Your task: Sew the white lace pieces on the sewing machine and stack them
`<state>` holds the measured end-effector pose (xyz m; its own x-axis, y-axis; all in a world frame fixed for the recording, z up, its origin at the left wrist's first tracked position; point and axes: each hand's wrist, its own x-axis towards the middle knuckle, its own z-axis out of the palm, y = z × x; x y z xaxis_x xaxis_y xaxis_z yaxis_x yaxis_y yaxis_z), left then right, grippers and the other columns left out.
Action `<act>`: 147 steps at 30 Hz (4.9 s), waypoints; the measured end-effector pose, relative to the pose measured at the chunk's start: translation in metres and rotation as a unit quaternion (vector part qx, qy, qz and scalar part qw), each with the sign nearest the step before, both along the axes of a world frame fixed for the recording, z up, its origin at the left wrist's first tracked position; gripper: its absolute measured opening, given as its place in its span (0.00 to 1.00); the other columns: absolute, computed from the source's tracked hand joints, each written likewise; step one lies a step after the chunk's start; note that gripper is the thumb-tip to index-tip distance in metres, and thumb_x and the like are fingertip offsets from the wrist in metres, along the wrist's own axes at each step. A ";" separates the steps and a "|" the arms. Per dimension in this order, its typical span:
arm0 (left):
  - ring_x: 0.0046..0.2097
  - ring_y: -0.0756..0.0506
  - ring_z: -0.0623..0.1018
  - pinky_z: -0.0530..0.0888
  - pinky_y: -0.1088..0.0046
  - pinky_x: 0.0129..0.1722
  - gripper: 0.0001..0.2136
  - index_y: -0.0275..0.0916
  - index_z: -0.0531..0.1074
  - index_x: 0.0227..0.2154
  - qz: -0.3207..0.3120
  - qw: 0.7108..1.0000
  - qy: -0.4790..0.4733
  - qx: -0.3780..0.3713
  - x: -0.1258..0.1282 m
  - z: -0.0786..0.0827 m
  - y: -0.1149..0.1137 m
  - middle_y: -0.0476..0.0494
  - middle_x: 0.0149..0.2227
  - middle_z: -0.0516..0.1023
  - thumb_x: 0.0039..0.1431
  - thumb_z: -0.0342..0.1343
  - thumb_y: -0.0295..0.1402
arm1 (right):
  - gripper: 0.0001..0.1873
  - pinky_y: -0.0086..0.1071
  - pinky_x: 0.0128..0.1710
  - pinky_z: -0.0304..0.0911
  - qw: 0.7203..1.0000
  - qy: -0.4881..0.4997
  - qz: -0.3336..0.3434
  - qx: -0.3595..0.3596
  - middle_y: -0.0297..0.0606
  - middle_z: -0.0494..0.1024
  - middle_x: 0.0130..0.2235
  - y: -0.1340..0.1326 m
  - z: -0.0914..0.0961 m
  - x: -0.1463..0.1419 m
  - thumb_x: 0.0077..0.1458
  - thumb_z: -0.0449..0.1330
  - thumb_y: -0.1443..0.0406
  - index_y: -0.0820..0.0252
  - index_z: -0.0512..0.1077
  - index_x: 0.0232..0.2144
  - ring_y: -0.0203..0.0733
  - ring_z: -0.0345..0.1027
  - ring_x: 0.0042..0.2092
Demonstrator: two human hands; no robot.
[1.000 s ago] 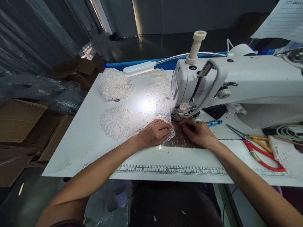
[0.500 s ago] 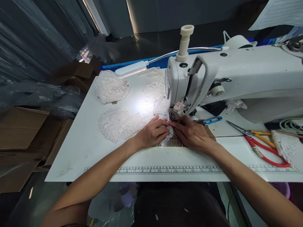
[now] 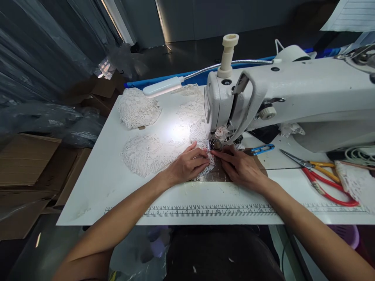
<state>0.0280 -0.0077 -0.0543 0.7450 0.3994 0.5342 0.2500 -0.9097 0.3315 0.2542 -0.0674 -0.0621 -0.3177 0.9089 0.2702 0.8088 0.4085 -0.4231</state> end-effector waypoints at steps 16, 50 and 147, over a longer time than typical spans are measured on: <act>0.48 0.47 0.78 0.68 0.51 0.61 0.06 0.34 0.74 0.35 0.010 1.000 0.002 -0.023 0.000 0.000 -0.001 0.43 0.40 0.78 0.65 0.52 0.27 | 0.21 0.39 0.46 0.71 0.997 0.071 0.019 -0.008 0.43 0.74 0.48 -0.001 0.002 0.007 0.64 0.49 0.66 0.54 0.68 0.57 0.43 0.72 0.46; 0.42 0.42 0.74 0.68 0.61 0.41 0.10 0.35 0.72 0.43 0.086 0.988 0.097 0.088 0.000 0.004 -0.003 0.36 0.50 0.75 0.66 0.50 0.34 | 0.18 0.43 0.43 0.69 0.990 -0.084 0.073 0.087 0.47 0.71 0.46 -0.007 0.005 -0.004 0.59 0.54 0.68 0.51 0.73 0.51 0.48 0.67 0.45; 0.42 0.43 0.72 0.67 0.57 0.49 0.12 0.35 0.72 0.43 0.161 0.962 0.196 0.098 0.018 0.011 0.014 0.40 0.41 0.73 0.68 0.45 0.33 | 0.22 0.35 0.29 0.66 0.986 -0.156 0.016 0.064 0.50 0.73 0.40 0.009 0.013 -0.018 0.60 0.49 0.71 0.57 0.70 0.54 0.48 0.68 0.37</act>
<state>0.0460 0.0059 -0.0438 0.7594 0.5638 0.3247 0.6002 -0.7997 -0.0154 0.2367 -0.0588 -0.0487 -0.4314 0.8617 0.2672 0.8771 0.4699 -0.0993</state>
